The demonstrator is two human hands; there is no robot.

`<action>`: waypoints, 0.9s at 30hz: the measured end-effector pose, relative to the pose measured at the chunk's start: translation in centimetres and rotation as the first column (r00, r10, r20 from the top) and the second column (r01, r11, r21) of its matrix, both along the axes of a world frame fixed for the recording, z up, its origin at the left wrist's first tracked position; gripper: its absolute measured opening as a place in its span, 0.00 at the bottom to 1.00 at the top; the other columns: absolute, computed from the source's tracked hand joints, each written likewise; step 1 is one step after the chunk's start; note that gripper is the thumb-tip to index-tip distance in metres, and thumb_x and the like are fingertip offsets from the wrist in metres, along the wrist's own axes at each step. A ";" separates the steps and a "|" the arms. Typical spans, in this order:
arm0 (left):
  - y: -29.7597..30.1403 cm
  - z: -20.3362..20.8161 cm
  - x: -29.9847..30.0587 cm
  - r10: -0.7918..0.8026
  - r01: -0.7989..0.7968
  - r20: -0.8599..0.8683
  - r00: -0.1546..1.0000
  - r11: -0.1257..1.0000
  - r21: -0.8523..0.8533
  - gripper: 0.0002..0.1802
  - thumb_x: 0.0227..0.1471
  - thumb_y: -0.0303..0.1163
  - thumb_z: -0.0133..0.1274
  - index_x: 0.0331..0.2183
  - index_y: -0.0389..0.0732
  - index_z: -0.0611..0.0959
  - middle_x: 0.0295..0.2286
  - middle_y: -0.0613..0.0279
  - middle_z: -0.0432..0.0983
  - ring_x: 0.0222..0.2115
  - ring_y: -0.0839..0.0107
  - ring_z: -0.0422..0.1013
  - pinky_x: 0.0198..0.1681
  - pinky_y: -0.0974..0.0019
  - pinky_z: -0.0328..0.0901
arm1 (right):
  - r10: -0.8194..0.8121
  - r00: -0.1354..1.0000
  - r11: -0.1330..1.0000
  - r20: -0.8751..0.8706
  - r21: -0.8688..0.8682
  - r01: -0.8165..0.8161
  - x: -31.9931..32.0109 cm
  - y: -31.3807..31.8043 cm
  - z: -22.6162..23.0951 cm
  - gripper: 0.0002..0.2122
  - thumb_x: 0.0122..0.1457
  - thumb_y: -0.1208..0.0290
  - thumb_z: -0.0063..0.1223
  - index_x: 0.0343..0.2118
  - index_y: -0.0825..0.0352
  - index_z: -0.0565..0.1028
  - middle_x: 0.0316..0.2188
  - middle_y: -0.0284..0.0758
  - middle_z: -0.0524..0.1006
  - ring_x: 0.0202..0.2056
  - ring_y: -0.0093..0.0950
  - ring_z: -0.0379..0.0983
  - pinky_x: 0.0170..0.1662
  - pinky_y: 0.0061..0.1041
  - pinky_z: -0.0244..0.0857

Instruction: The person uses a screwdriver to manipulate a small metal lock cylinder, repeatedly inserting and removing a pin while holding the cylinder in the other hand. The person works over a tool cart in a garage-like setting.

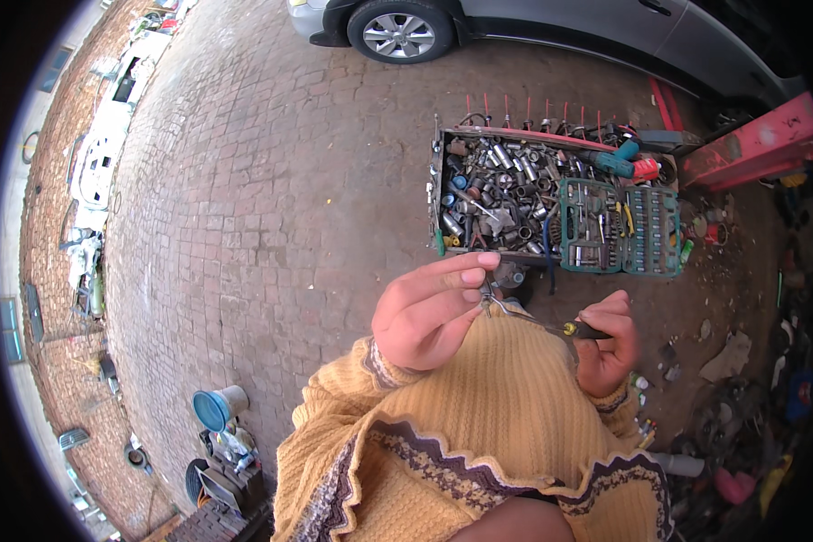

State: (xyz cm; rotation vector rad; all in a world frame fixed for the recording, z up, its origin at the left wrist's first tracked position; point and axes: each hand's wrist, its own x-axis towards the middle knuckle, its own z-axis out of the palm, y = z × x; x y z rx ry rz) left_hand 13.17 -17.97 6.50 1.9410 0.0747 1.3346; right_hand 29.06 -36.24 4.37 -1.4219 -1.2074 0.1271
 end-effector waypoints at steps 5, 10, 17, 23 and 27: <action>0.1 0.0 0.0 -0.005 0.005 -0.002 1.000 1.000 -0.001 0.18 0.39 0.11 0.61 0.34 0.34 0.75 0.37 0.52 0.74 0.39 0.49 0.77 0.38 0.58 0.76 | 0.029 0.994 0.999 -0.108 -0.017 -0.031 -0.1 0.3 0.0 0.12 0.56 0.66 0.61 0.35 0.71 0.75 0.29 0.39 0.76 0.28 0.30 0.68 0.32 0.26 0.60; 0.3 0.0 0.1 -0.013 0.013 0.005 1.000 1.000 0.003 0.19 0.37 0.11 0.61 0.35 0.34 0.75 0.37 0.52 0.74 0.39 0.49 0.78 0.37 0.59 0.76 | 0.133 0.933 0.987 -0.336 -0.045 -0.157 -0.2 0.7 -0.5 0.14 0.58 0.64 0.59 0.35 0.72 0.75 0.30 0.38 0.76 0.30 0.28 0.67 0.34 0.25 0.60; 0.7 0.2 0.2 0.017 -0.017 0.003 1.000 0.998 0.066 0.20 0.36 0.10 0.62 0.35 0.34 0.76 0.37 0.52 0.74 0.39 0.50 0.78 0.37 0.60 0.77 | 0.097 0.955 0.994 -0.282 -0.014 -0.105 -0.1 0.7 -0.9 0.13 0.57 0.65 0.59 0.36 0.71 0.74 0.31 0.38 0.76 0.31 0.28 0.67 0.35 0.26 0.60; 0.8 0.5 0.3 0.072 -0.067 -0.038 0.997 0.991 0.117 0.17 0.36 0.10 0.61 0.32 0.33 0.77 0.36 0.53 0.75 0.38 0.52 0.78 0.37 0.61 0.77 | 0.005 0.999 0.999 -0.038 -0.037 -0.006 0.5 0.4 0.2 0.12 0.55 0.67 0.61 0.36 0.70 0.74 0.29 0.39 0.76 0.29 0.30 0.68 0.33 0.27 0.61; 1.0 0.5 0.6 0.081 -0.079 -0.006 0.997 0.987 0.141 0.16 0.37 0.10 0.61 0.31 0.33 0.77 0.35 0.53 0.76 0.38 0.52 0.78 0.36 0.61 0.77 | 0.031 0.996 0.998 -0.081 -0.054 -0.035 0.6 0.4 0.5 0.12 0.55 0.67 0.61 0.36 0.71 0.74 0.29 0.39 0.77 0.28 0.30 0.69 0.32 0.26 0.61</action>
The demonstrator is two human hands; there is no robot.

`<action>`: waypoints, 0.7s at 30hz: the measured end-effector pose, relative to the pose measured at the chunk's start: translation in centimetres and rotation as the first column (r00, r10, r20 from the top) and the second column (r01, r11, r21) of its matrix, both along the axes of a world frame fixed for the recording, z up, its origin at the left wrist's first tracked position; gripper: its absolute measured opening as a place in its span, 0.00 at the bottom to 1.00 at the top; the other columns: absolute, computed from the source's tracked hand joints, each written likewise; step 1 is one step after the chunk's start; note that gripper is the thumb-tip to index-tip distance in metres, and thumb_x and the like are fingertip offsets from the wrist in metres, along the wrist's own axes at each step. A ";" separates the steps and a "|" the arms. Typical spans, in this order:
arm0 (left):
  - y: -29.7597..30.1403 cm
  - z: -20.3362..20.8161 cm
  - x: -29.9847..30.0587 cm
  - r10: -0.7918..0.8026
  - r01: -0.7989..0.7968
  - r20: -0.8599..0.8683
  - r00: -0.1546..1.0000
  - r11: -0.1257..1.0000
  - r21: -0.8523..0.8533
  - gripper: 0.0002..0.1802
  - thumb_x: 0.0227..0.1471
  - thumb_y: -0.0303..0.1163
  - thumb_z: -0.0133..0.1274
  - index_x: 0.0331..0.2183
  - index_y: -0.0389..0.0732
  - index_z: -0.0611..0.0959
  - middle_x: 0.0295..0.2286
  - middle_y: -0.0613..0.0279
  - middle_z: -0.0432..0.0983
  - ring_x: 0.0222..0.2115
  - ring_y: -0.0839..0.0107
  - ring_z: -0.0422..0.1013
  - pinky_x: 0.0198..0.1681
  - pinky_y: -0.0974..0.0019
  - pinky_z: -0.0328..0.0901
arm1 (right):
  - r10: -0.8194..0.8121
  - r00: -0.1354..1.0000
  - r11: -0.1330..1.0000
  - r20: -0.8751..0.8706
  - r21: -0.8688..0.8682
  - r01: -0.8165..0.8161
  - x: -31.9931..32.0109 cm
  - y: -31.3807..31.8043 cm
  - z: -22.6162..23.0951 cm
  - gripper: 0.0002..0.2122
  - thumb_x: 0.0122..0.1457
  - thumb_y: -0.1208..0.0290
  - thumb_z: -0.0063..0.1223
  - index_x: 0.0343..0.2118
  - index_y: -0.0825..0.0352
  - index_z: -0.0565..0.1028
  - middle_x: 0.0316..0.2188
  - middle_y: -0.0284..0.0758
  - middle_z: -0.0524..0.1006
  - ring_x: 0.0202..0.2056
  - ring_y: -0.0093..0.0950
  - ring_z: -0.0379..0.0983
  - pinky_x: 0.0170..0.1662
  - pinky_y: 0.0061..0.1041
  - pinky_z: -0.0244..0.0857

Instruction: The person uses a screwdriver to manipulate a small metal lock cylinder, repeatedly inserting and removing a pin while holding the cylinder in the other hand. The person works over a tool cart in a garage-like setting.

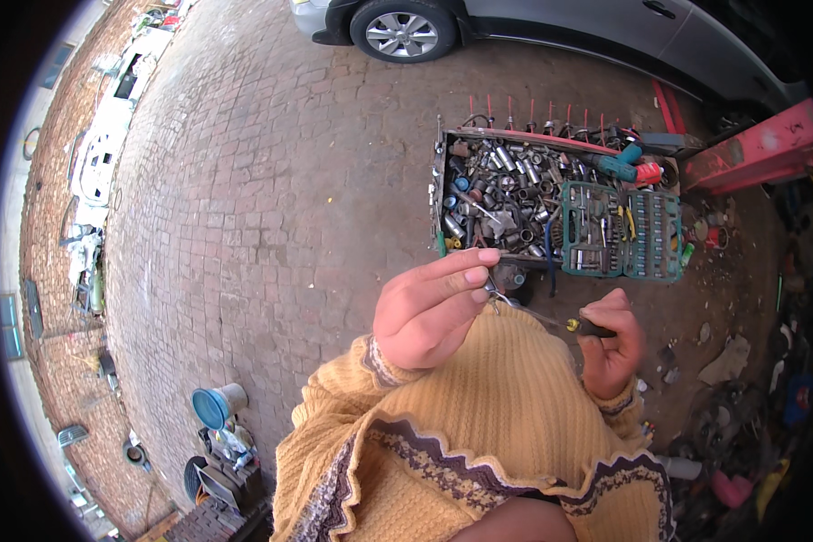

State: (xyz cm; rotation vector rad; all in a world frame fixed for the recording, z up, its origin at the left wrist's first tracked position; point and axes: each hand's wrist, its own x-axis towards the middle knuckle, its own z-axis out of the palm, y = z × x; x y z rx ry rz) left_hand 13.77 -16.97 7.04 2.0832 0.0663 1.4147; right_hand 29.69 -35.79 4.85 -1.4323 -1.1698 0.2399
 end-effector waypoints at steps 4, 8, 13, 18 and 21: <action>0.0 0.0 -0.1 0.003 -0.003 -0.012 1.000 1.000 0.007 0.16 0.37 0.10 0.61 0.31 0.33 0.77 0.36 0.53 0.76 0.37 0.52 0.79 0.35 0.61 0.77 | 0.070 0.988 0.998 -0.137 0.013 -0.069 -0.2 0.3 -0.4 0.13 0.57 0.66 0.60 0.36 0.72 0.75 0.30 0.39 0.77 0.29 0.29 0.69 0.32 0.26 0.61; 0.0 -0.1 -0.1 0.017 -0.017 -0.003 1.000 1.000 0.004 0.17 0.37 0.11 0.62 0.32 0.34 0.77 0.35 0.53 0.77 0.37 0.52 0.79 0.34 0.61 0.77 | 0.101 0.960 0.994 -0.261 -0.005 -0.106 -0.5 0.3 -0.7 0.14 0.58 0.65 0.60 0.36 0.73 0.74 0.30 0.39 0.77 0.30 0.27 0.68 0.33 0.24 0.60; 0.2 -0.1 -0.1 0.011 -0.011 -0.011 1.000 1.000 -0.001 0.18 0.37 0.11 0.62 0.33 0.34 0.78 0.35 0.54 0.77 0.37 0.52 0.79 0.34 0.61 0.77 | 0.144 0.906 0.986 -0.399 -0.023 -0.167 -0.7 0.3 -1.1 0.14 0.58 0.65 0.60 0.36 0.73 0.74 0.31 0.37 0.77 0.29 0.24 0.66 0.32 0.22 0.59; 0.2 -0.2 -0.2 0.008 -0.008 -0.012 1.000 1.000 -0.005 0.18 0.37 0.11 0.62 0.34 0.34 0.78 0.35 0.53 0.77 0.37 0.52 0.79 0.34 0.62 0.77 | 0.171 0.857 0.977 -0.486 -0.030 -0.212 -0.7 0.5 -1.3 0.15 0.58 0.64 0.60 0.36 0.74 0.73 0.27 0.34 0.73 0.27 0.20 0.62 0.31 0.20 0.55; 0.2 -0.2 -0.2 0.017 -0.017 -0.006 1.000 1.000 -0.009 0.17 0.37 0.11 0.62 0.33 0.34 0.78 0.35 0.54 0.77 0.37 0.52 0.79 0.33 0.62 0.77 | 0.192 0.837 0.971 -0.512 -0.024 -0.237 -0.7 0.6 -1.4 0.15 0.58 0.64 0.59 0.36 0.74 0.73 0.25 0.33 0.71 0.27 0.20 0.61 0.31 0.20 0.54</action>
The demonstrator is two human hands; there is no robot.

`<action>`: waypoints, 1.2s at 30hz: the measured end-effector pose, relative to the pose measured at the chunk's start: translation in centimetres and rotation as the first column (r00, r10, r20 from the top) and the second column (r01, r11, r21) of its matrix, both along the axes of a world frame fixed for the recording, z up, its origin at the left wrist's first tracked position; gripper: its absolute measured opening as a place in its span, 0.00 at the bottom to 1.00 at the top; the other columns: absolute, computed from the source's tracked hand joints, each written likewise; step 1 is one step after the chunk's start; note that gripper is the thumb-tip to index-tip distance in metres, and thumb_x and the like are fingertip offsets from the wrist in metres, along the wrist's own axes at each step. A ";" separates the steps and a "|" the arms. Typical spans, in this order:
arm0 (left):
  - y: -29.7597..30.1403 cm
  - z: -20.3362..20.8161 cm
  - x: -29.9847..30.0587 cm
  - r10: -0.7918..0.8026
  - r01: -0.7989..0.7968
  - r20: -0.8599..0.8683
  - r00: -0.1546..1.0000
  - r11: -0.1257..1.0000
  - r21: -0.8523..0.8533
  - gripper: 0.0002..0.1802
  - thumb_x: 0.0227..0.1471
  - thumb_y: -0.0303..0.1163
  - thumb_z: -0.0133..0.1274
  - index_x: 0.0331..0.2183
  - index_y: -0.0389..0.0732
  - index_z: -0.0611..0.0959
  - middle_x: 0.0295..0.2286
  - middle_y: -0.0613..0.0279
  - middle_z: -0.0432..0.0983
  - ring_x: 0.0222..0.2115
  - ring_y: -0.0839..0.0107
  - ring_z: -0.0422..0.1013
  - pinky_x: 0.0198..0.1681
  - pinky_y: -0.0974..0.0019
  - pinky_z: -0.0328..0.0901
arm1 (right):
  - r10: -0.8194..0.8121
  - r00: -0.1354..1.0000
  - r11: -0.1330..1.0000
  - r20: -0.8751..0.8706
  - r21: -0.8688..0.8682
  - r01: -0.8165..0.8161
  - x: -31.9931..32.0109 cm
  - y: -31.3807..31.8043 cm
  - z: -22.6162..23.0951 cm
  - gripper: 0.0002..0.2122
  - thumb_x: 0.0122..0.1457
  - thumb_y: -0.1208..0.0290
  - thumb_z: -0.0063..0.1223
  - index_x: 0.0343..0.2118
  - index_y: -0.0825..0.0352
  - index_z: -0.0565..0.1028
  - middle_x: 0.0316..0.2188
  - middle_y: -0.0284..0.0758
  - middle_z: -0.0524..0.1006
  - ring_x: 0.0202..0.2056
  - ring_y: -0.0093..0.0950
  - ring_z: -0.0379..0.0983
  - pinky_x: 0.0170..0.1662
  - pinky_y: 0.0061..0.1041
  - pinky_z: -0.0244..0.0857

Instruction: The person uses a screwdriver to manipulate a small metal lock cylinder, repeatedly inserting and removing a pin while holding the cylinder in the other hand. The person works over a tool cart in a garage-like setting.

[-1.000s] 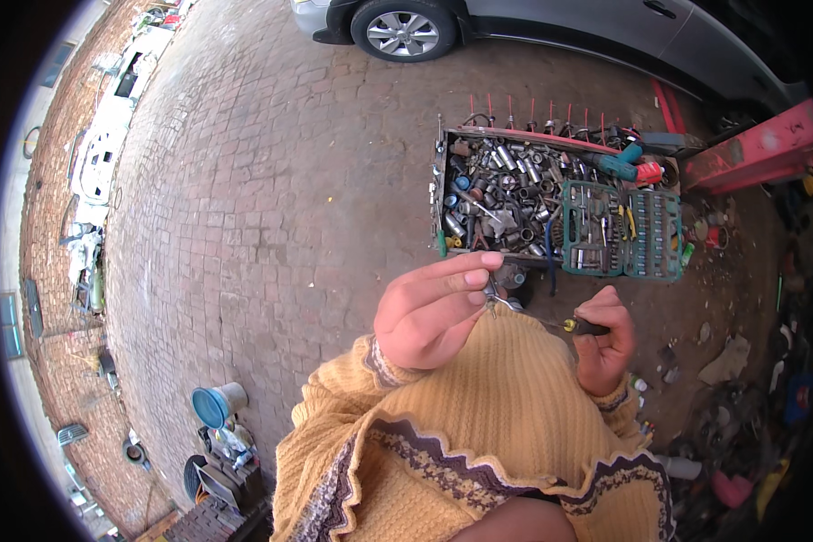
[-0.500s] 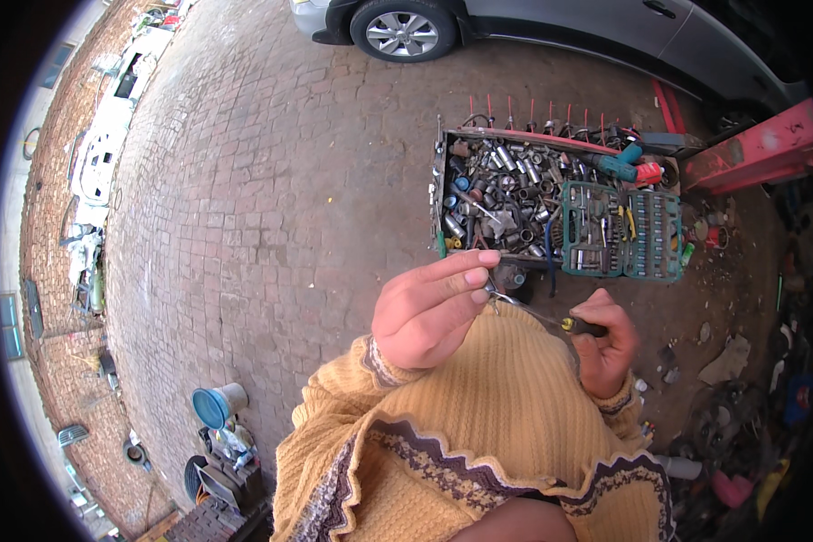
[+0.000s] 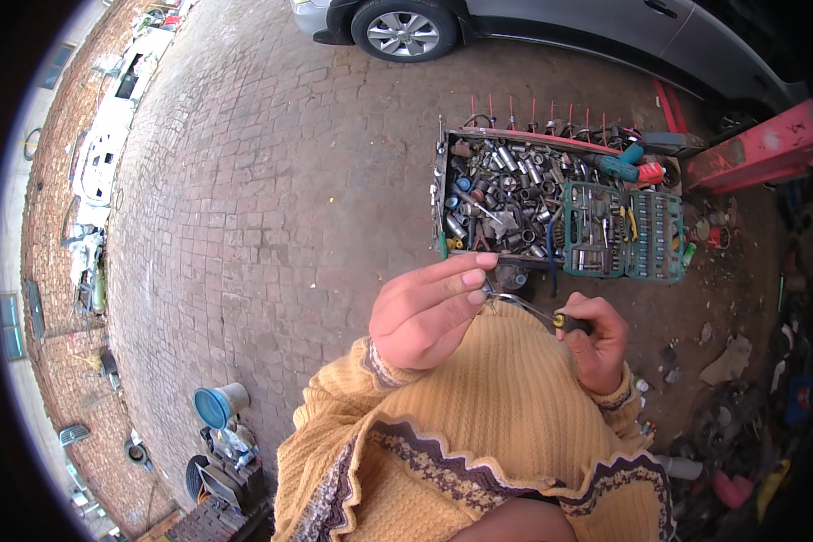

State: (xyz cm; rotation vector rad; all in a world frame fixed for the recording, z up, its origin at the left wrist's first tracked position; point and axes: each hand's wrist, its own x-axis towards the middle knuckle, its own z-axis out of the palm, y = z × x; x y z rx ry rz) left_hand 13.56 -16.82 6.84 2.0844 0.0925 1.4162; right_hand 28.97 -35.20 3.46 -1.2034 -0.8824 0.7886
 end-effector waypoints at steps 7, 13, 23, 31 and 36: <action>-0.1 -0.3 0.0 -0.057 0.057 -0.020 0.998 0.998 0.013 0.17 0.37 0.13 0.63 0.33 0.34 0.77 0.35 0.54 0.77 0.37 0.52 0.79 0.32 0.62 0.77 | 0.092 0.987 0.995 -0.129 -0.032 -0.097 -0.1 0.3 0.1 0.16 0.59 0.62 0.58 0.37 0.74 0.73 0.25 0.33 0.71 0.28 0.20 0.63 0.32 0.20 0.56; -0.3 -0.3 -0.2 -0.112 0.109 -0.028 0.993 0.990 -0.095 0.17 0.37 0.15 0.64 0.32 0.33 0.77 0.36 0.54 0.75 0.40 0.52 0.78 0.34 0.62 0.76 | -0.063 0.998 0.993 0.026 0.101 0.060 0.1 0.2 0.0 0.16 0.60 0.61 0.56 0.36 0.72 0.72 0.27 0.34 0.73 0.28 0.22 0.65 0.32 0.22 0.58; 0.0 0.4 -0.3 -0.083 0.080 -0.125 0.989 0.996 -0.030 0.09 0.37 0.16 0.63 0.24 0.32 0.79 0.34 0.52 0.78 0.40 0.54 0.78 0.34 0.62 0.76 | -0.207 0.879 0.973 0.430 0.186 0.137 1.3 -0.7 0.6 0.13 0.57 0.65 0.59 0.37 0.71 0.73 0.28 0.38 0.76 0.27 0.27 0.67 0.30 0.25 0.59; 0.2 0.5 -0.4 -0.083 0.085 -0.141 0.987 0.996 0.010 0.08 0.36 0.15 0.62 0.22 0.33 0.78 0.32 0.51 0.79 0.39 0.53 0.78 0.33 0.62 0.76 | -0.130 0.935 0.986 0.330 0.142 0.087 1.4 -0.4 0.5 0.12 0.57 0.68 0.59 0.36 0.72 0.74 0.28 0.38 0.77 0.26 0.27 0.68 0.30 0.25 0.59; 0.3 0.3 -0.6 -0.163 0.166 -0.137 0.977 0.986 0.010 0.16 0.41 0.08 0.45 0.36 0.31 0.68 0.35 0.49 0.71 0.38 0.43 0.77 0.36 0.52 0.78 | -0.033 0.979 0.995 0.203 0.094 0.014 1.5 -0.2 0.3 0.12 0.58 0.68 0.58 0.36 0.74 0.74 0.26 0.37 0.74 0.26 0.24 0.65 0.29 0.23 0.57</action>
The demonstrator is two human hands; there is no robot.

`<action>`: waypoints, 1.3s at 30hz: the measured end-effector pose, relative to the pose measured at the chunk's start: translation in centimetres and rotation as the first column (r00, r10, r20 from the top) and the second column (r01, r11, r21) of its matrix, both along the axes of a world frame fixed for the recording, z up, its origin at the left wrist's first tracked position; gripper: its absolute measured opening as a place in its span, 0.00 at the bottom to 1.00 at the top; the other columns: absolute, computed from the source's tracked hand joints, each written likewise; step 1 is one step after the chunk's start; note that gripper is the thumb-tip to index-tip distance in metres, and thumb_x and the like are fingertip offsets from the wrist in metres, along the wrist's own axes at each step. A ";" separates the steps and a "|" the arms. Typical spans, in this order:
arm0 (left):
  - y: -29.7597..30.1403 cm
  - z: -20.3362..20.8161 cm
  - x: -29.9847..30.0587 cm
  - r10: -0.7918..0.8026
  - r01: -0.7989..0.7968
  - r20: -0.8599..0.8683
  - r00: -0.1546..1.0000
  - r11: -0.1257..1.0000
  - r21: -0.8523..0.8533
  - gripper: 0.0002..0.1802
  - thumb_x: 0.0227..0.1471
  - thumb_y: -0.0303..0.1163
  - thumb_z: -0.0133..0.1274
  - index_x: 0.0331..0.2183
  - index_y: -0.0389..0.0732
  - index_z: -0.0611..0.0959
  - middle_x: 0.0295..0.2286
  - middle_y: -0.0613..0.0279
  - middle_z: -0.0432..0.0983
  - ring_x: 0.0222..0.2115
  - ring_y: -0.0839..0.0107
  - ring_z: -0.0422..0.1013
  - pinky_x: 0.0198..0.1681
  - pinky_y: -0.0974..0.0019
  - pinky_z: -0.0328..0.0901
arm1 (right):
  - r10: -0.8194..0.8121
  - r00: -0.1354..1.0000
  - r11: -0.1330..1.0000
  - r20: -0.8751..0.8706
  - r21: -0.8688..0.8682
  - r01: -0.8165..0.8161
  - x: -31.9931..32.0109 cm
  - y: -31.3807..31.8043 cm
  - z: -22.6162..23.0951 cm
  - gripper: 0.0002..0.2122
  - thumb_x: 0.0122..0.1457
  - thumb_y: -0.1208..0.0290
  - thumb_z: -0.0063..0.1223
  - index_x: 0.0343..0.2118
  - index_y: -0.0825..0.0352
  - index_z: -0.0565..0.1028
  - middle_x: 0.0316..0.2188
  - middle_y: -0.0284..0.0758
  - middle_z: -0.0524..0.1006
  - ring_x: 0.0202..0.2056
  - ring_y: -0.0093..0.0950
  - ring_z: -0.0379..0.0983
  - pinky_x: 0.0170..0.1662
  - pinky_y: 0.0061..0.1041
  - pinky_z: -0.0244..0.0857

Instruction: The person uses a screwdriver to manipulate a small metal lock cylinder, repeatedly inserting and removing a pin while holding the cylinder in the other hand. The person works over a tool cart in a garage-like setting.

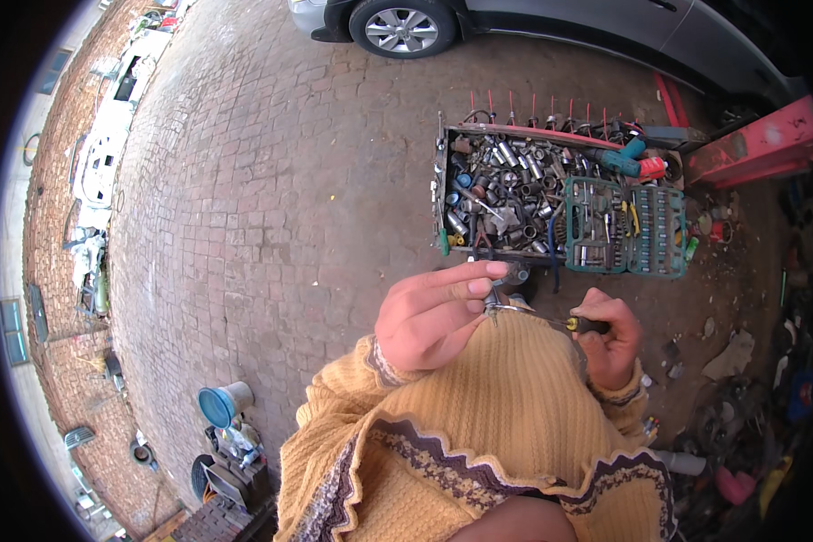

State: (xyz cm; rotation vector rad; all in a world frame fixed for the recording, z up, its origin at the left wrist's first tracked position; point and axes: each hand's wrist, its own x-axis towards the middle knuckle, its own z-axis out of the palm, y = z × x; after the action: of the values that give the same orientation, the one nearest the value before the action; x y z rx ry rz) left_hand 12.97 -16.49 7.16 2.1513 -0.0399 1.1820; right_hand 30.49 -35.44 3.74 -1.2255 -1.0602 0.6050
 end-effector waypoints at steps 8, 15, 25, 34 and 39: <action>-0.2 -0.5 0.3 -0.069 0.079 0.066 0.995 0.981 -0.176 0.16 0.42 0.13 0.57 0.35 0.33 0.73 0.36 0.50 0.73 0.39 0.46 0.77 0.39 0.54 0.76 | 0.040 0.982 0.999 -0.182 -0.022 -0.045 -0.2 0.3 -0.6 0.16 0.59 0.61 0.58 0.36 0.73 0.73 0.23 0.32 0.71 0.25 0.21 0.62 0.28 0.21 0.55; -1.7 -0.7 1.6 -0.103 0.309 0.339 0.935 0.701 -0.643 0.12 0.48 0.14 0.57 0.33 0.35 0.72 0.33 0.54 0.72 0.41 0.45 0.76 0.43 0.48 0.74 | -0.050 0.991 0.996 -0.126 0.066 0.059 0.2 0.2 -0.7 0.16 0.58 0.60 0.59 0.35 0.70 0.73 0.27 0.33 0.73 0.28 0.23 0.64 0.33 0.22 0.56; -0.6 -1.8 2.5 -0.263 0.571 0.509 0.820 0.437 -0.695 0.16 0.45 0.21 0.64 0.33 0.40 0.73 0.34 0.57 0.76 0.43 0.58 0.71 0.48 0.57 0.66 | -0.101 0.987 0.993 0.128 0.066 0.093 0.6 0.6 -0.1 0.13 0.55 0.66 0.62 0.35 0.70 0.74 0.27 0.35 0.76 0.28 0.27 0.67 0.34 0.25 0.58; -0.7 -1.5 2.6 -0.274 0.575 0.505 0.818 0.361 -0.734 0.15 0.47 0.21 0.62 0.35 0.40 0.73 0.33 0.55 0.76 0.37 0.65 0.70 0.41 0.63 0.66 | -0.095 0.976 0.994 0.194 0.075 0.081 0.8 0.8 0.2 0.12 0.55 0.67 0.61 0.35 0.69 0.74 0.27 0.36 0.75 0.27 0.27 0.67 0.32 0.26 0.59; -0.5 -1.4 2.8 -0.270 0.559 0.489 0.829 0.397 -0.728 0.15 0.47 0.19 0.61 0.35 0.38 0.72 0.35 0.52 0.75 0.38 0.64 0.71 0.42 0.64 0.68 | -0.112 0.968 0.993 0.223 0.068 0.099 0.9 0.9 0.5 0.12 0.54 0.68 0.62 0.36 0.70 0.74 0.28 0.37 0.76 0.28 0.28 0.66 0.32 0.26 0.59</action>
State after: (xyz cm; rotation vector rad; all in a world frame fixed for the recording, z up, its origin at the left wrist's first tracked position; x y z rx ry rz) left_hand 15.74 -17.04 5.73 0.9544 -0.1059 0.8985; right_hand 31.39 -34.56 4.19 -1.3141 -1.1848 0.3565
